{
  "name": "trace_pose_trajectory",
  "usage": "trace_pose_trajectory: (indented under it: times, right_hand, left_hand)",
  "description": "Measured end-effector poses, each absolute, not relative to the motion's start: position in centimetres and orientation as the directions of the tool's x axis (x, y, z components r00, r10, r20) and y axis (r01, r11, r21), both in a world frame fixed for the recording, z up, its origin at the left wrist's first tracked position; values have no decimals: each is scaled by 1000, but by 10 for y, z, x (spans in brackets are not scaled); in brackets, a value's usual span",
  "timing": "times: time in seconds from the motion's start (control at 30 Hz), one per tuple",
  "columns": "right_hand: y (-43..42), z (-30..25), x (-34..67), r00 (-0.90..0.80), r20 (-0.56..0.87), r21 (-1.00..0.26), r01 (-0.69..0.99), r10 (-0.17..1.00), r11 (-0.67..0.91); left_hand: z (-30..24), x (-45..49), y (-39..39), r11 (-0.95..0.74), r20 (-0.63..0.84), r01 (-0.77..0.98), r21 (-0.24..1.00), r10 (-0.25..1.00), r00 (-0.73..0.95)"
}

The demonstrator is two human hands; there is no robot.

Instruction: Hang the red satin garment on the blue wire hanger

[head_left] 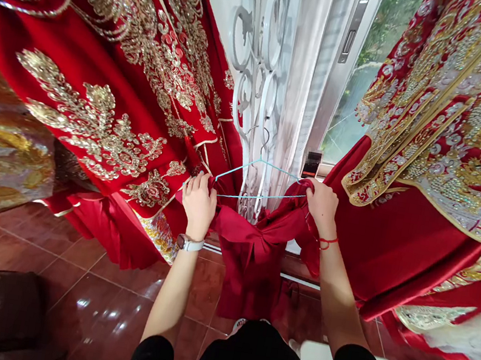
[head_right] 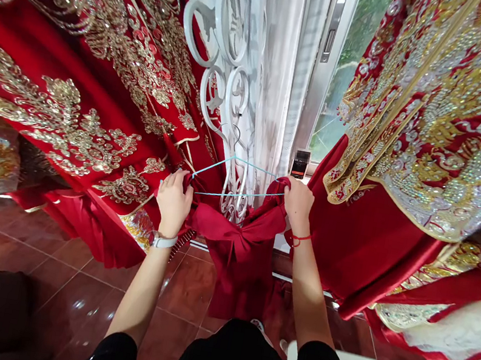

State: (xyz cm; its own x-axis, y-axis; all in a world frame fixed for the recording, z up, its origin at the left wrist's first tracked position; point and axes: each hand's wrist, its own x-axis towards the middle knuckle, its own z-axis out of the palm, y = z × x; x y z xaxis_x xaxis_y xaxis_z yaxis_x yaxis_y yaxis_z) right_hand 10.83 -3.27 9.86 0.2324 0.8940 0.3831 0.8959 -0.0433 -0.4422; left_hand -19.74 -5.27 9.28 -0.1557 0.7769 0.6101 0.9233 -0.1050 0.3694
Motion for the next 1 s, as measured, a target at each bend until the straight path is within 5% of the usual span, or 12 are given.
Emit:
trace_pose_trajectory:
  times: [0.2,0.4,0.57,0.77,1.0]
  right_hand:
    - [-16,108,139,47,289,-384,921,956,70]
    - [5,99,162,-31,354,-526,820,935,226]
    - [14,86,172,37,461,-609,740,887,286]
    - [25,70,183,175,489,-716,640,855,278]
    - [15,46,184,373,318,-909,382,872,167]
  left_hand:
    - [108,-194,-60,28,515,978,206,847,-133]
    - [128,-207,-60,113,376,985,129,914,-154]
    - [132,-236,-47,-19,403,934,358,905,-136]
    - [119,-267,-20,-301,430,634,712,901,-55]
    - [100,-262,-32,-137,478,694,707,816,-325]
